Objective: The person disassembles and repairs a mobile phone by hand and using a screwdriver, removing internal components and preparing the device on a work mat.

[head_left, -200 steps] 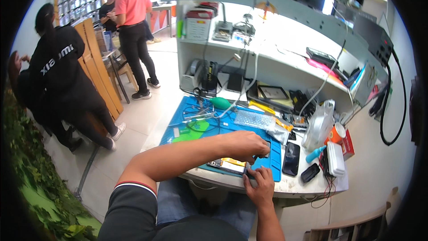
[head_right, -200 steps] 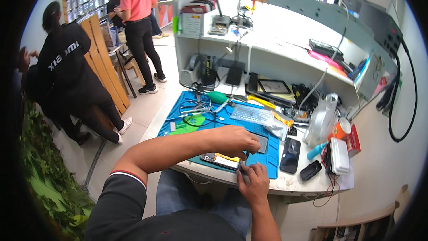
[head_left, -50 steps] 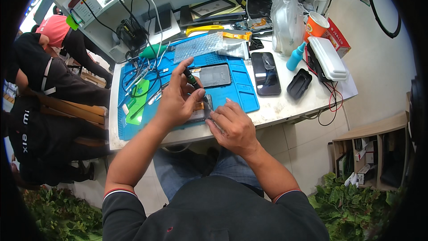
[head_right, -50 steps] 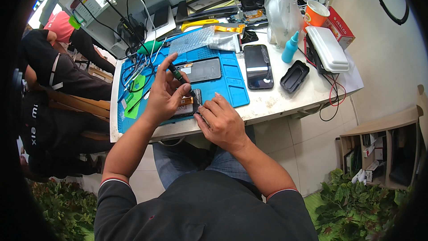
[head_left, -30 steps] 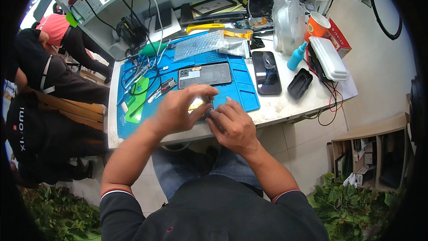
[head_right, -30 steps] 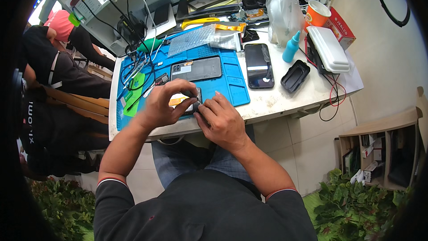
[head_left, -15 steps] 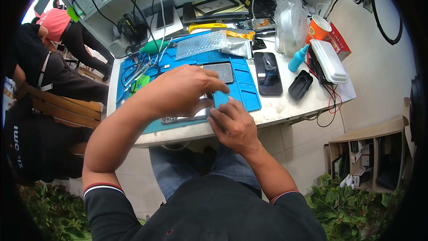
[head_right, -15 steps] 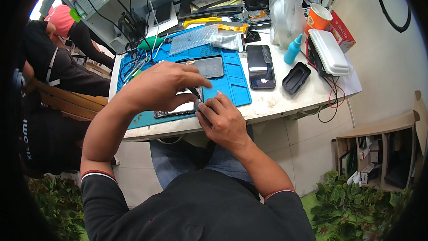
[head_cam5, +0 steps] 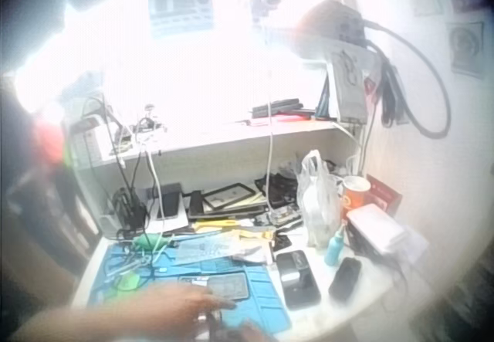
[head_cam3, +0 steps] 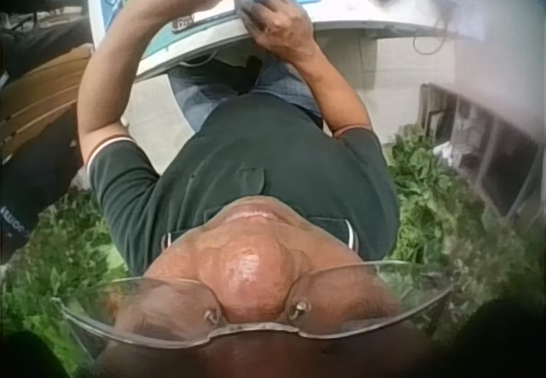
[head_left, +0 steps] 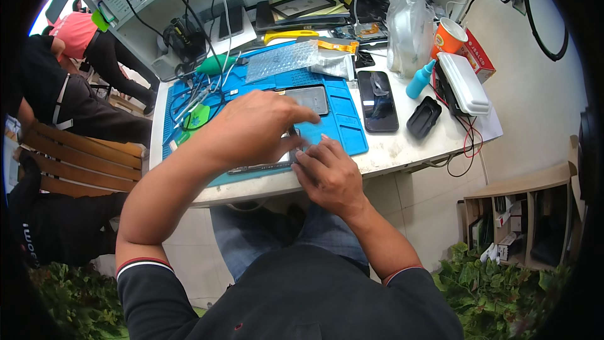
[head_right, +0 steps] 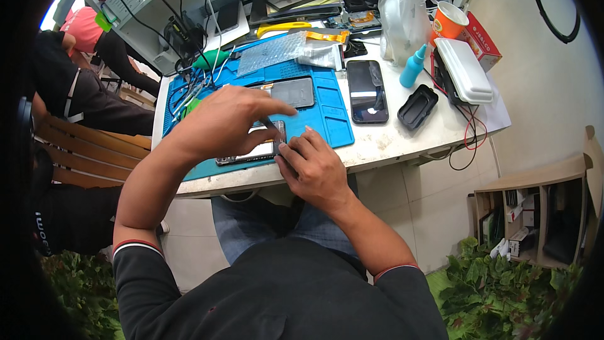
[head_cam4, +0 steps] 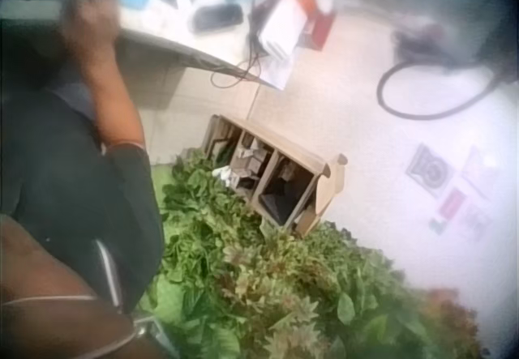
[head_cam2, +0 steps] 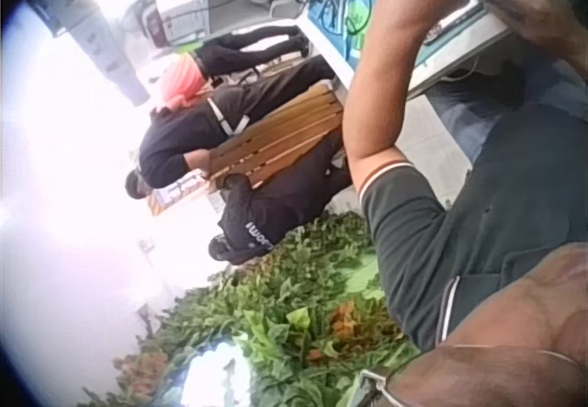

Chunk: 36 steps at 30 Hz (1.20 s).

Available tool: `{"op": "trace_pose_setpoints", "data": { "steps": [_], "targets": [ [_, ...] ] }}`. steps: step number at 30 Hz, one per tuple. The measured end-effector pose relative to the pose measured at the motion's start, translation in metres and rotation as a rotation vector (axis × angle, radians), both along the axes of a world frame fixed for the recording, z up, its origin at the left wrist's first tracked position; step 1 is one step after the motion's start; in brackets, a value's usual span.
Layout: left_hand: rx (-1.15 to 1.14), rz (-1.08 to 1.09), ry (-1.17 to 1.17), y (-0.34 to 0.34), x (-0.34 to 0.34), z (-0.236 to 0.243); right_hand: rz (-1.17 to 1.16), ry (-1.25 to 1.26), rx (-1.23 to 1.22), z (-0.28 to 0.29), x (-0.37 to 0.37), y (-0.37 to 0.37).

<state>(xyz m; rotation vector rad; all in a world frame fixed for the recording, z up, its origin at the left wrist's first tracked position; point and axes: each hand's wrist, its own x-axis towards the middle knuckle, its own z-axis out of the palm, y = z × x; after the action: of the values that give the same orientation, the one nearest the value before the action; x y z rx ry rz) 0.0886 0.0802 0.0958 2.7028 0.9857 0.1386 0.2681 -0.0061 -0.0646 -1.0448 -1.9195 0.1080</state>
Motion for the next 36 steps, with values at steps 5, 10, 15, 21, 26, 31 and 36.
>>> {"op": "trace_pose_setpoints", "data": {
  "steps": [5,10,15,21,26,31,36],
  "targets": [
    [0.064,-0.149,-0.126,0.002,-0.009,-0.006,0.003,0.011,0.019,-0.001,0.0,0.0],
    [-0.006,-0.105,-0.064,0.004,-0.008,-0.006,0.004,-0.013,0.022,-0.001,0.0,0.001],
    [0.01,0.031,-0.012,-0.004,-0.001,-0.002,0.001,-0.024,0.023,0.0,0.001,0.0],
    [0.016,-0.127,-0.058,-0.004,-0.003,-0.006,0.013,-0.017,0.021,-0.001,0.002,0.0],
    [-0.022,-0.032,-0.286,-0.004,-0.004,-0.021,-0.043,-0.007,-0.027,0.0,0.002,-0.003],
    [-0.33,0.187,-0.747,0.006,-0.041,-0.082,-0.023,0.022,-0.034,0.002,-0.003,-0.001],
    [-0.284,0.297,-1.015,0.022,-0.024,-0.094,-0.033,-0.023,-0.073,0.004,0.001,-0.002]
  ]
}}
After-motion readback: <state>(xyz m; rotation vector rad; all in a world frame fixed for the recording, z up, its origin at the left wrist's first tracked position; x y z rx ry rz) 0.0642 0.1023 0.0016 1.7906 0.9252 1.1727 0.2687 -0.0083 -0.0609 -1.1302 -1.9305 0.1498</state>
